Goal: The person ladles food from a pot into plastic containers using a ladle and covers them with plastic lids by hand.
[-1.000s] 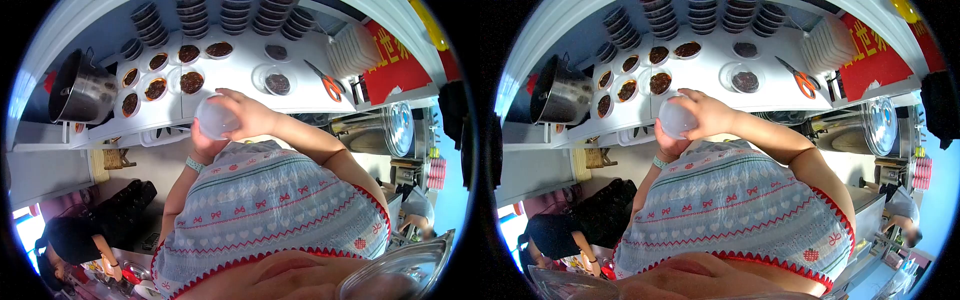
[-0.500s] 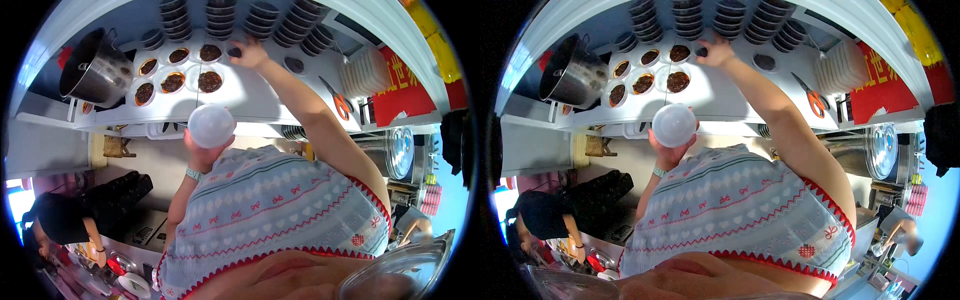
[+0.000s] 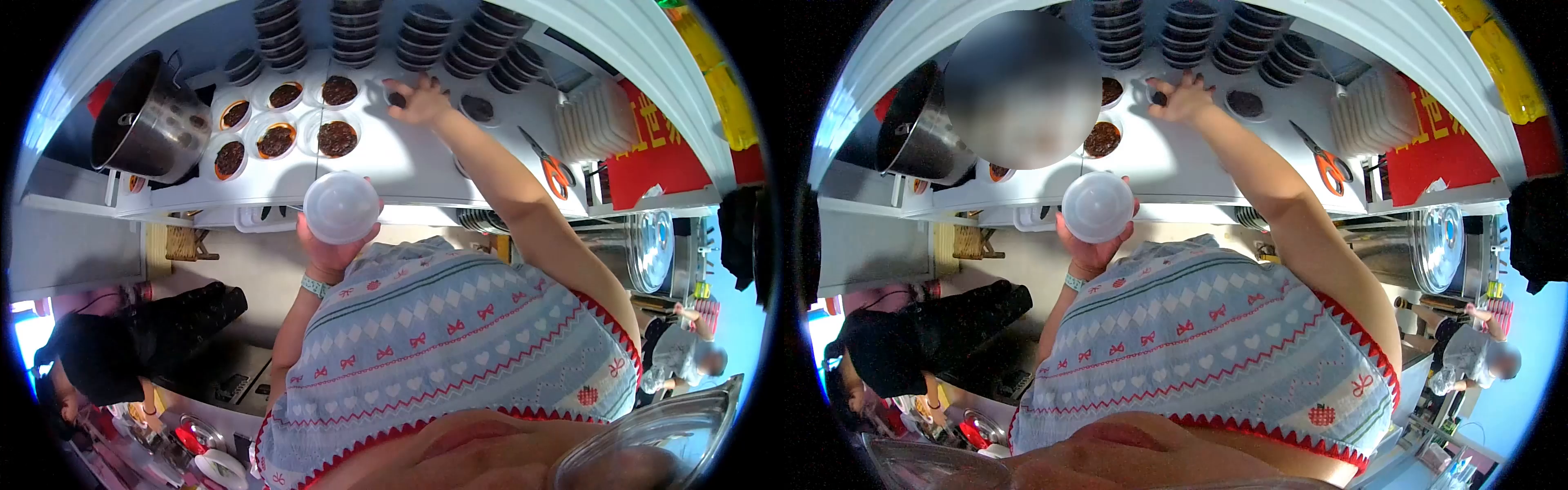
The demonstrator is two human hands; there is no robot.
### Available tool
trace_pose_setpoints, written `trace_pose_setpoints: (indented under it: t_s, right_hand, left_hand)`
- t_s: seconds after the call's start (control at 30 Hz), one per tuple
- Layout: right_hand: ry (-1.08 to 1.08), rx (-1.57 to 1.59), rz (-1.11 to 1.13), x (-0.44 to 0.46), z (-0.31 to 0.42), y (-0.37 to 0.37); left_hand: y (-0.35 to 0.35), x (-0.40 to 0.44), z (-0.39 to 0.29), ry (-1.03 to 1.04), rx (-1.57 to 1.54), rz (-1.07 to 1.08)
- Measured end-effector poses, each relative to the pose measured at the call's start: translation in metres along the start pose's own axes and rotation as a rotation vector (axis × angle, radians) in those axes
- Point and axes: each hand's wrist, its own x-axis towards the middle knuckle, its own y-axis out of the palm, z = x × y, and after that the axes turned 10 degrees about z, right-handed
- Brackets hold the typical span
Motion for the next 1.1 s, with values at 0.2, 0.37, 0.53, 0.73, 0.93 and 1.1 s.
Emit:
trace_pose_setpoints:
  t_s: [0.2, 0.37, 0.53, 0.73, 0.93, 1.1]
  right_hand:
    - [0.07, -0.052, -0.043, -0.012, 0.009, 0.005]
    - [0.003, -0.097, -0.167, -0.029, 0.011, 0.009]
    - [-0.743, 0.295, -0.115, -0.12, 0.063, 0.004]
    - [-0.881, 0.245, 0.045, -0.167, 0.095, 0.01]
    - [-0.879, 0.342, 0.079, -0.165, 0.102, 0.01]
    - [-0.974, 0.458, 0.081, -0.148, 0.109, 0.012]
  left_hand:
    - [-0.002, 0.006, 0.002, -0.019, 0.004, -0.014]
    - [-0.003, 0.006, -0.004, -0.036, 0.115, -0.005]
    - [-0.019, -0.001, 0.0, -0.003, 0.111, 0.064]
    - [-0.017, -0.006, 0.002, 0.045, 0.354, 0.015]
    - [-0.025, -0.009, 0.002, 0.133, 0.354, -0.141]
    - [-0.022, -0.016, -0.011, 0.129, 0.248, -0.022]
